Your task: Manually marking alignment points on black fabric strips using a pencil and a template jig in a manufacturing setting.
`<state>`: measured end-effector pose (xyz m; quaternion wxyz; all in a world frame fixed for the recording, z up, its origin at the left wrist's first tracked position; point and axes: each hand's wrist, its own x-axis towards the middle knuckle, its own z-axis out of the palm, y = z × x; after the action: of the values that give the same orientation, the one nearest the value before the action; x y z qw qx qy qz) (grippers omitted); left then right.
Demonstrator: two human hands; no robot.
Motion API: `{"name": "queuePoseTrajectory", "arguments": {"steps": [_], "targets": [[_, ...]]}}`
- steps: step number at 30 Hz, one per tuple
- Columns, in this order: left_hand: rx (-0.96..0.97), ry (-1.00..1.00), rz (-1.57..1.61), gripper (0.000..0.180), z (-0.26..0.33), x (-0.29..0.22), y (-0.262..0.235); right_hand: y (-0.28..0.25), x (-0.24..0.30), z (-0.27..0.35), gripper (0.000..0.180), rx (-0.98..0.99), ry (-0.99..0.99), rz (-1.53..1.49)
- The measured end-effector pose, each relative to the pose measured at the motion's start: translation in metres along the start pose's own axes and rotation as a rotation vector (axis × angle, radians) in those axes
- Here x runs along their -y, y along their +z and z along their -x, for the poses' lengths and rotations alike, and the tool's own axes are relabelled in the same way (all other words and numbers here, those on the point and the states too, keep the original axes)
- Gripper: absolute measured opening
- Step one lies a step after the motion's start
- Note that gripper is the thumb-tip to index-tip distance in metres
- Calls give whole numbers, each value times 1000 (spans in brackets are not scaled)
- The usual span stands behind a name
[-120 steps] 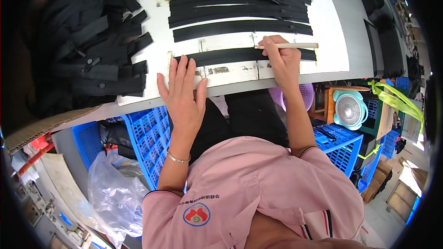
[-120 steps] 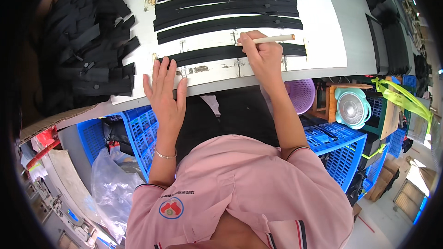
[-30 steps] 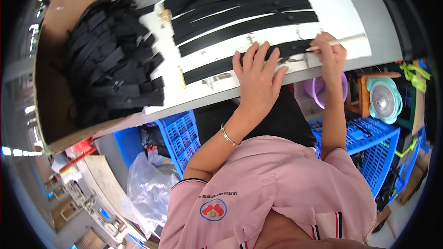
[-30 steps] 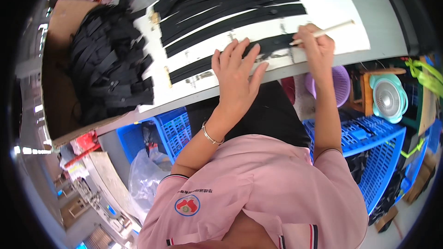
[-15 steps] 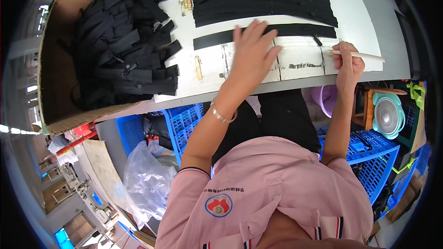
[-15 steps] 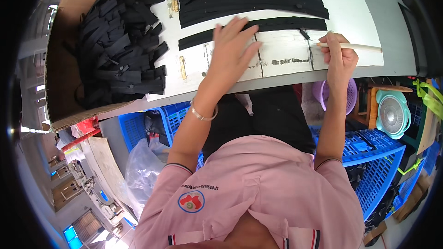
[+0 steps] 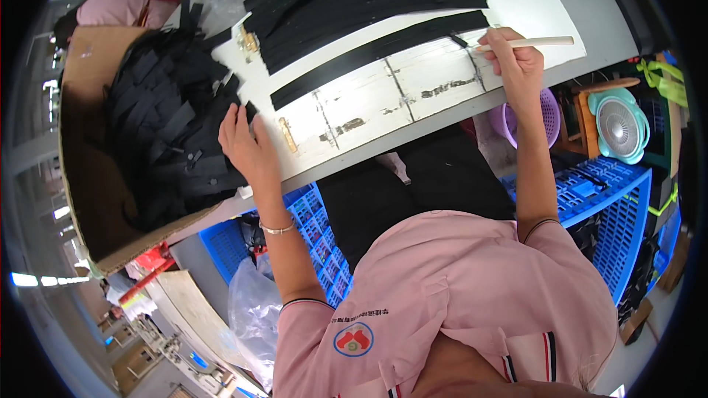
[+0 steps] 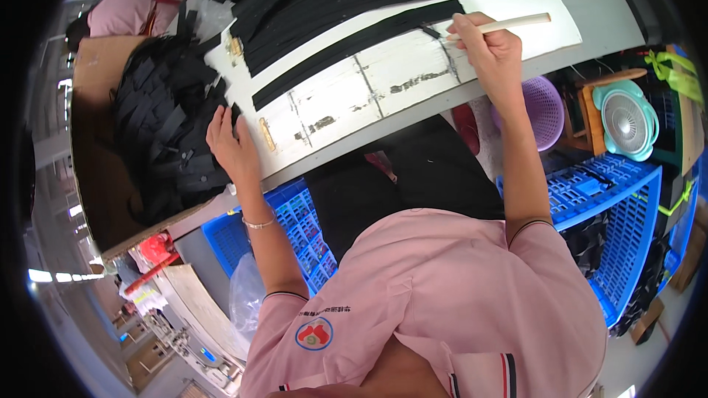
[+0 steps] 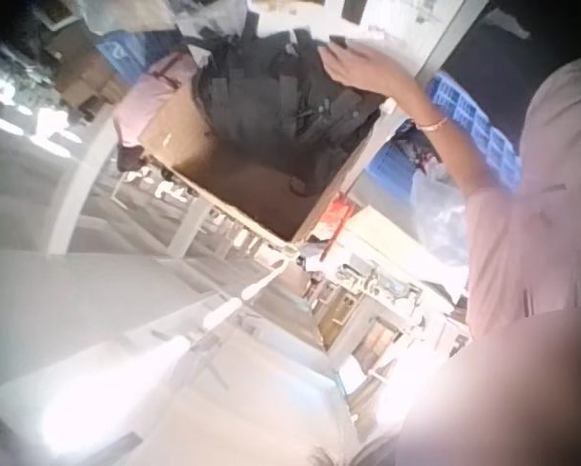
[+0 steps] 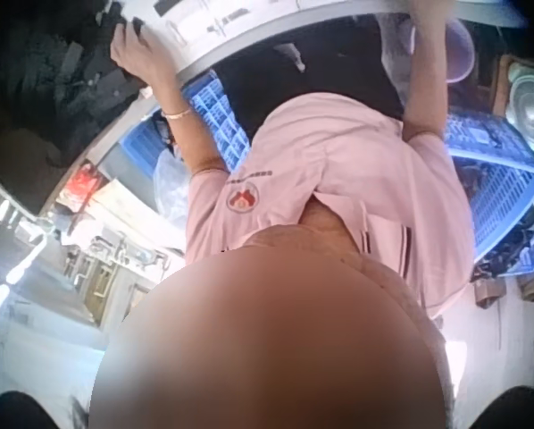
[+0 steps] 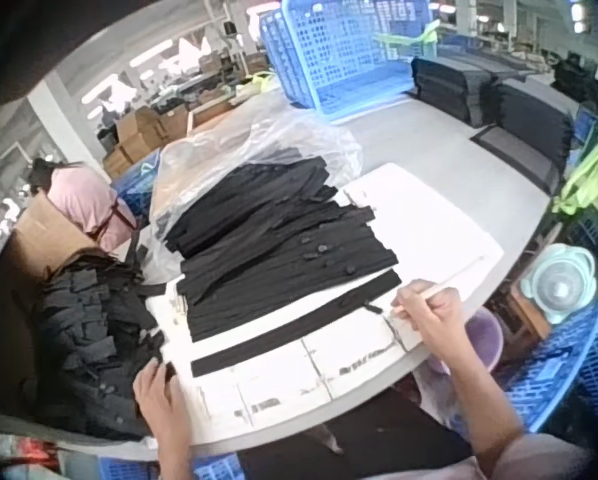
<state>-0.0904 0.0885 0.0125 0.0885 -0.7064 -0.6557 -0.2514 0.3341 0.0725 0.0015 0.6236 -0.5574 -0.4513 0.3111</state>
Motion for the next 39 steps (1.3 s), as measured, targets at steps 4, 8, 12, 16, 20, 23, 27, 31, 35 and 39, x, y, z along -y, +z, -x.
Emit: {"name": "queuePoseTrajectory", "arguments": {"steps": [4, 8, 12, 16, 20, 23, 27, 31, 35, 39], "targets": [[41, 14, -77, 26, -7, 8, -1, 2, 3, -2, 20, 98, -65, 53], [-3, 17, -46, 20, -17, 2, -5, 9, 0, -9, 33, 155, -320, 306], [-9, 111, -4, 18, -16, -16, -14, 10, -1, -9, 32, 101, -404, 410], [251, 77, 388, 15, -11, -91, -22, 6, 9, -5, 31, 130, -196, 255], [339, 145, 574, 30, -12, -155, 3, 5, 12, 0, 30, 106, -177, 268], [409, 109, 792, 43, -13, -193, 20, 11, 15, 15, 31, 77, -356, 481], [350, 159, 877, 45, -6, -219, 41, 18, 19, 52, 40, 230, -537, 564], [285, 258, 795, 43, 5, -216, 34, 8, 15, 57, 48, 327, -619, 746], [242, 336, 533, 47, 25, -178, 24, -13, 11, 45, 53, 313, -652, 877], [326, 246, 415, 49, 44, -150, 8, -36, 11, 34, 54, 295, -589, 998]]}}
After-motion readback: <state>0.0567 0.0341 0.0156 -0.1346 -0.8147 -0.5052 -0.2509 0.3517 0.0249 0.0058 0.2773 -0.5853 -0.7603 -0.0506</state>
